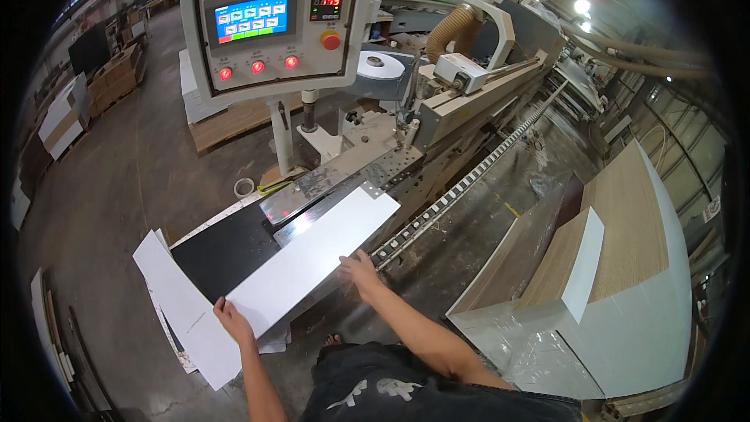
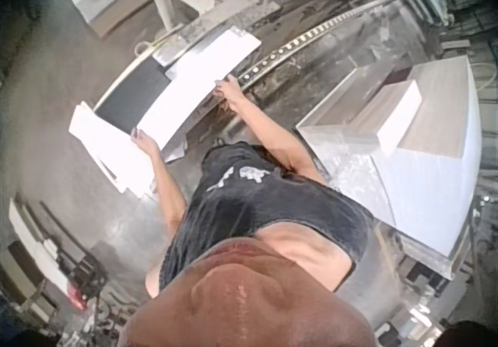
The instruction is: The person repeatedly picks up white rectangular panels and feeds them one at a time into a processing machine. They briefly review a printed document before resuming the feeding process. The panels are placed onto a conveyor or guide and moved through the machine.
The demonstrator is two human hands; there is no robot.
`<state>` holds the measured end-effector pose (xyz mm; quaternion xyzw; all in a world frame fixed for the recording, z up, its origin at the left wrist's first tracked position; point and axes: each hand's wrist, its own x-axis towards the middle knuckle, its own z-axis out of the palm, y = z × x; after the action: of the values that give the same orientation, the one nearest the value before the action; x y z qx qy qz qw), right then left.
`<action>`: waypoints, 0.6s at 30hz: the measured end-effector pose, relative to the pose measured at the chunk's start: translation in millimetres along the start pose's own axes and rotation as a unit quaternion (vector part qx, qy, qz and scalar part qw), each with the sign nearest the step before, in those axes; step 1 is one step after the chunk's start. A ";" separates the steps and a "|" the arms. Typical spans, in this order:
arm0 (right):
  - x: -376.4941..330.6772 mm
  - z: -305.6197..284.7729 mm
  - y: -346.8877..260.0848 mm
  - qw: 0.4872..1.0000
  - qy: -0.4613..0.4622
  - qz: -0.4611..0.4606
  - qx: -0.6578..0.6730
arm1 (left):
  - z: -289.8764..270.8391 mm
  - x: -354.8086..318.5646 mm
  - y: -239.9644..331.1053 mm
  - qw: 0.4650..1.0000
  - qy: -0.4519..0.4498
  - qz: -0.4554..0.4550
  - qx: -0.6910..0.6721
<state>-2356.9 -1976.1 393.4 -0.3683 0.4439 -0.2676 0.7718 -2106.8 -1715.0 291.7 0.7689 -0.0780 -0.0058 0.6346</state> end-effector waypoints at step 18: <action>87.2 -24.7 -2.7 0.866 0.010 -0.302 -0.400 | 12.7 -35.4 99.5 0.964 -0.167 0.057 0.198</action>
<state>-2338.6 -2050.3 344.8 -0.7586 0.3873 -0.2909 0.4357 -2154.3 -1741.1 383.2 0.8615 -0.2259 -0.0820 0.4472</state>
